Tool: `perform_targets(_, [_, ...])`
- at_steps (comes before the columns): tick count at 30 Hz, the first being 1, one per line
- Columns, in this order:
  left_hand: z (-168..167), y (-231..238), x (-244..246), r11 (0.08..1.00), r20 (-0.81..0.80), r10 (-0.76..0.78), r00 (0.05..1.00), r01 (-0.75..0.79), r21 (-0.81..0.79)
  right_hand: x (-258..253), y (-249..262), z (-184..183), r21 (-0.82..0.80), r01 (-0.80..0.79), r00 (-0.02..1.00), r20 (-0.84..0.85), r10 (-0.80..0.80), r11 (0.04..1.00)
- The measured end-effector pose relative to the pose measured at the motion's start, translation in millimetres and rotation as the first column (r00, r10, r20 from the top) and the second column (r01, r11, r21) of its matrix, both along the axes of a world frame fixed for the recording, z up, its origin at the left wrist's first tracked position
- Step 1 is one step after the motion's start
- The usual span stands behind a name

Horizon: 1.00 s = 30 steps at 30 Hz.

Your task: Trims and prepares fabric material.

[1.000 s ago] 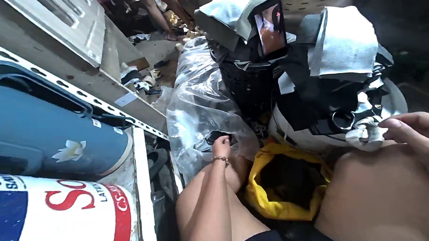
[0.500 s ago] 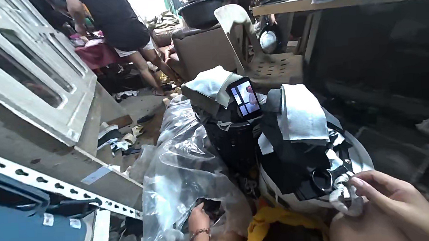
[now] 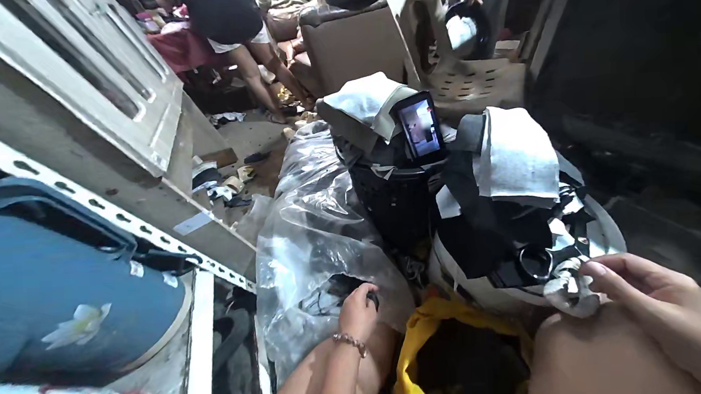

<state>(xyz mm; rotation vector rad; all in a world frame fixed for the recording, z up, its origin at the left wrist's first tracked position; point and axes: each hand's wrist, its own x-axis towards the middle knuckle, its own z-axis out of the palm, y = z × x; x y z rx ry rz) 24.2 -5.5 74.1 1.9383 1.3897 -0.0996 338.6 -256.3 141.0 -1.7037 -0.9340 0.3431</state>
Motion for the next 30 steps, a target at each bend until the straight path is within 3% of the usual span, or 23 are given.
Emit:
perform_targets(3, [-20.5,11.4,-12.1,0.993,-0.093,0.114,0.989,-0.114,0.007,-2.6,-1.6,6.5,-0.022,-0.037,0.999,0.003,0.037,0.999])
perform_targets(8, [-43.1,36.0,-26.0,0.951,-0.191,0.284,0.939,-0.252,0.178,-4.3,-0.8,11.0,-0.041,-0.031,0.999,-0.011,0.03,0.999])
perform_targets(11, [-45.8,58.0,-33.2,0.937,-0.169,0.349,0.922,-0.34,0.081,-1.8,-0.8,8.4,-0.038,-0.045,0.999,-0.02,0.045,0.998])
perform_targets(15, [-22.0,84.0,-54.6,0.933,-0.279,0.328,0.902,-0.356,-0.052,7.9,-0.8,-2.6,0.002,-0.09,0.995,-0.053,0.09,0.996])
perform_targets(20, [0.2,97.3,-83.6,0.919,-0.144,0.391,0.909,-0.377,0.115,10.4,-0.4,4.0,-0.027,-0.095,0.993,-0.074,0.093,0.995])
perform_targets(25, [-2.8,90.3,-83.5,0.98,-0.406,0.197,0.892,-0.197,0.043,7.4,2.1,6.5,-0.027,-0.095,0.993,-0.079,0.092,0.995])
perform_targets(30, [-24.0,83.3,-71.1,0.916,-0.453,0.367,0.813,-0.401,0.022,7.3,0.8,8.0,-0.042,-0.085,0.994,-0.076,0.081,0.995])
